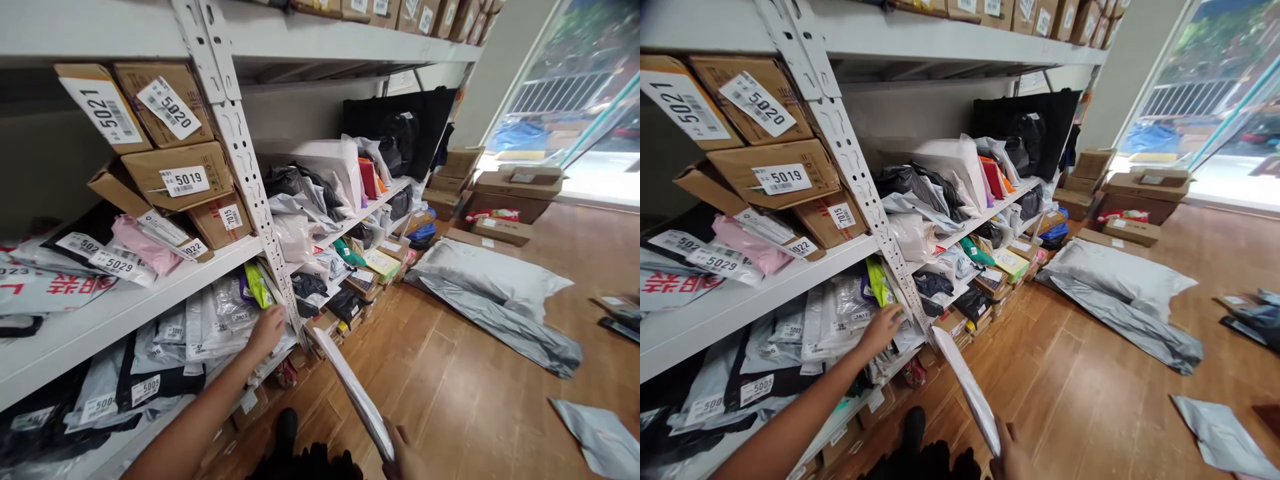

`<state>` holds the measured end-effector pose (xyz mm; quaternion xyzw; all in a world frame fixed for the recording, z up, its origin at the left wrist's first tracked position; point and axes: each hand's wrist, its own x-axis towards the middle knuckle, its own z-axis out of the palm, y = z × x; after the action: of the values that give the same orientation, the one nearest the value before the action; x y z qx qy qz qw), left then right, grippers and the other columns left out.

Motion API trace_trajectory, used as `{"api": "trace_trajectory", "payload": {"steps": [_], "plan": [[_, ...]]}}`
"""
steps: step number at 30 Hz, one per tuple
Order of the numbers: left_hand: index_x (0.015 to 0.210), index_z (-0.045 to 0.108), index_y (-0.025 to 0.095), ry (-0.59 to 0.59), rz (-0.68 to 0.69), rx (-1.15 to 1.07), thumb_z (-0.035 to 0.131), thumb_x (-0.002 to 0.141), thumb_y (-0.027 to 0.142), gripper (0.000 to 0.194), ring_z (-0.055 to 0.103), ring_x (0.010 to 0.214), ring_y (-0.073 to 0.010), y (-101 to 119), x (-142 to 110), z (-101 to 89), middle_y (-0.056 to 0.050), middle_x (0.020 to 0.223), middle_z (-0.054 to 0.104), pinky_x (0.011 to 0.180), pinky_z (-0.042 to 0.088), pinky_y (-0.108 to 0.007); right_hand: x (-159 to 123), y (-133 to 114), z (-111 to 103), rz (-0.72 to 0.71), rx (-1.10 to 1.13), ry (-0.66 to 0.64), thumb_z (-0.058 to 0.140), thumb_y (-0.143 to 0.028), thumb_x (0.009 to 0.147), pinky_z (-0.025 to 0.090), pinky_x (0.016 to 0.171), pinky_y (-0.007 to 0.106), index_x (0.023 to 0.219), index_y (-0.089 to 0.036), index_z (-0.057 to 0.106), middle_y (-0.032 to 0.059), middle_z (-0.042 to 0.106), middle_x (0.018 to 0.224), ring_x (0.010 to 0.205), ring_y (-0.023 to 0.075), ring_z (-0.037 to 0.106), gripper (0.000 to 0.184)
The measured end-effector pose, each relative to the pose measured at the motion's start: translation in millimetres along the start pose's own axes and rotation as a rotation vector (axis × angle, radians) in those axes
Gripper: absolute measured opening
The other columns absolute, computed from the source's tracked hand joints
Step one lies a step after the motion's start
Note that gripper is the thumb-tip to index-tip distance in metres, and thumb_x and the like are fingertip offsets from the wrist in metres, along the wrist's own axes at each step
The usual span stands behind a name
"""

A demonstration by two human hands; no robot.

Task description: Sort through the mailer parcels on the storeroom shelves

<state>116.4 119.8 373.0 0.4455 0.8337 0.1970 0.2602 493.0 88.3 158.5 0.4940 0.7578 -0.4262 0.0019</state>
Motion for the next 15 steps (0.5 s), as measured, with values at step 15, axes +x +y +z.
{"api": "trace_trajectory", "payload": {"steps": [15], "plan": [[0.129, 0.059, 0.004, -0.108, 0.054, 0.744, 0.075, 0.075, 0.046, 0.070, 0.045, 0.130, -0.0495, -33.9, 113.2, -23.0, -0.031, 0.134, 0.056, 0.111, 0.027, -0.064, -8.7, -95.4, 35.0, 0.226, 0.217, -0.011, 0.047, -0.007, 0.075, 0.048, 0.098, 0.028, 0.133, -0.009, 0.049, 0.0180, 0.061, 0.125, 0.112, 0.0232, 0.065, 0.059]]}}
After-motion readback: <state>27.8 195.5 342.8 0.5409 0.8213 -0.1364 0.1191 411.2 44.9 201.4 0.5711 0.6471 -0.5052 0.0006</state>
